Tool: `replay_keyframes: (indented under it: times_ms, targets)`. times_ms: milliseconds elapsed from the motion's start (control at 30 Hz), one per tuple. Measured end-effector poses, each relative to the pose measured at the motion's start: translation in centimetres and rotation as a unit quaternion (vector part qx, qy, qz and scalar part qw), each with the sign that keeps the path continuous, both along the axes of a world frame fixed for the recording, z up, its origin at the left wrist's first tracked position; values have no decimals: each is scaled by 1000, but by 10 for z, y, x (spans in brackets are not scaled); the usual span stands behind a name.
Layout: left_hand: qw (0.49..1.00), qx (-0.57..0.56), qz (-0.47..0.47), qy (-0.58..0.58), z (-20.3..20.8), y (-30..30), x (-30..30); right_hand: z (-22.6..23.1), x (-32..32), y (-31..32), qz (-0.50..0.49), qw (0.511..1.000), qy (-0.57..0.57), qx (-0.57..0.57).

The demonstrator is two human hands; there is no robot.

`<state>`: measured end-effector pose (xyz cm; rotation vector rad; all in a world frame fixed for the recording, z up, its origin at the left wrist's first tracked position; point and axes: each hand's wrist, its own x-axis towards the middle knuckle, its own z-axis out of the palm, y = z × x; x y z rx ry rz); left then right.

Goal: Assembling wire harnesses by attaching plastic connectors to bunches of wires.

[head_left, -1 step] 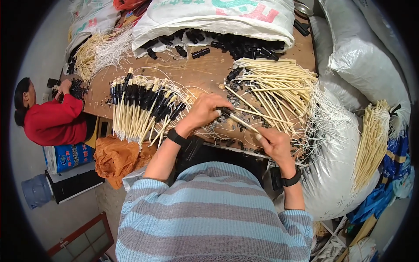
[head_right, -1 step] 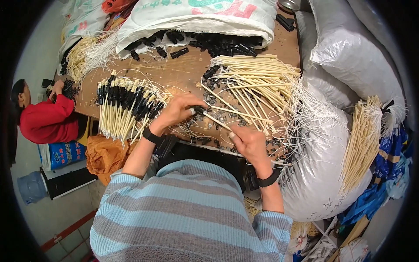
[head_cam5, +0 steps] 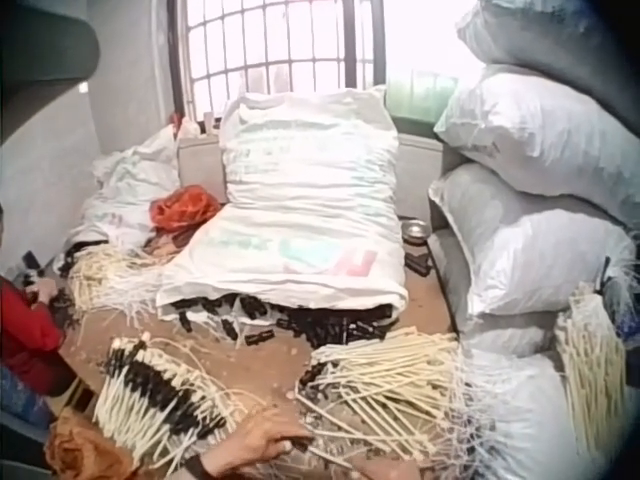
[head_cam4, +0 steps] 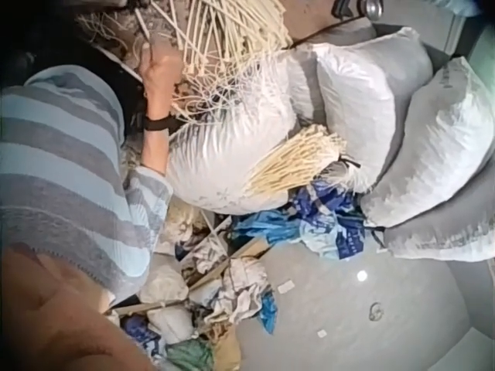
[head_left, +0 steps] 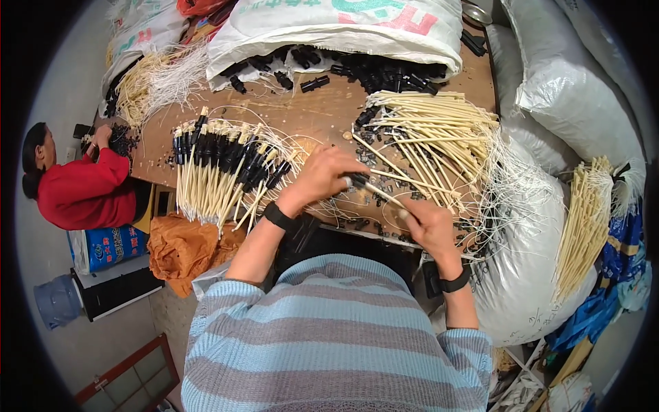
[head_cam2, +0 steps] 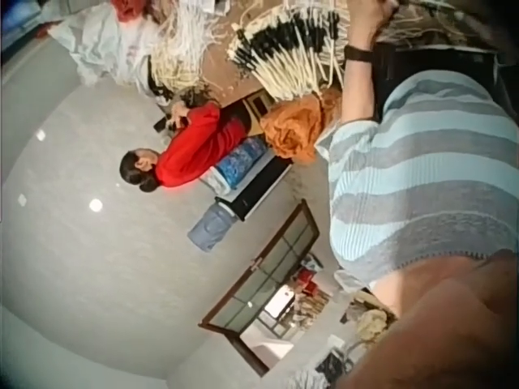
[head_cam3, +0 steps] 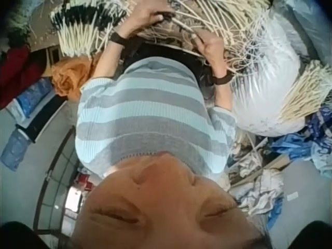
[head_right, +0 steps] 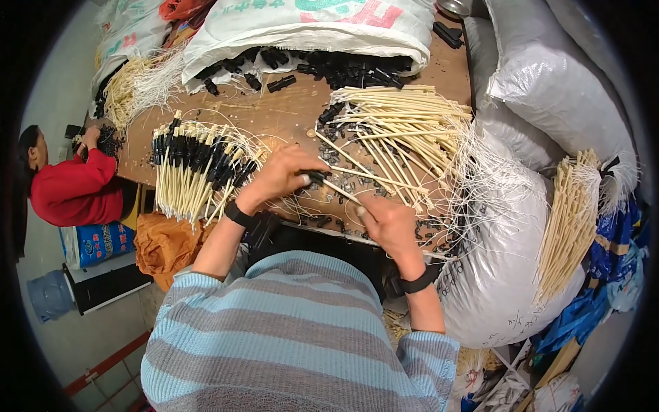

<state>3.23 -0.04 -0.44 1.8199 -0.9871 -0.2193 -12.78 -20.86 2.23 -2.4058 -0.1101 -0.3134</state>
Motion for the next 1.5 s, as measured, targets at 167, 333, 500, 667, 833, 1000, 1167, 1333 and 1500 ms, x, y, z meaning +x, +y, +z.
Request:
replay_keyframes:
  times_ms: [167,333,500,667,833,1000,1167,1333,1500]
  targets:
    - [947,157,-115,-254,60,-22,-35,1,31,19,-149,984,27,-91]
    - [961,142,-12,-238,38,-15,-32,1,41,14,-87,994,16,62]
    - [971,126,45,-200,15,-1,-20,3,43,5,-69,989,27,127]
    - [967,169,168,87,-7,18,-7,16,29,-4,60,891,76,443]
    - [948,58,104,294,11,-10,-23,-10,43,45,-18,995,30,-92]
    - [969,156,117,153,11,-9,-20,-12,44,41,-52,997,-25,51]
    - [977,202,70,-15,13,0,-14,-3,47,30,-87,996,-36,-6]
    - [979,191,65,-32,11,-3,-19,-9,50,32,-89,994,-62,-1]
    - [984,171,28,-39,9,-8,-22,-9,50,34,-74,996,-39,20]
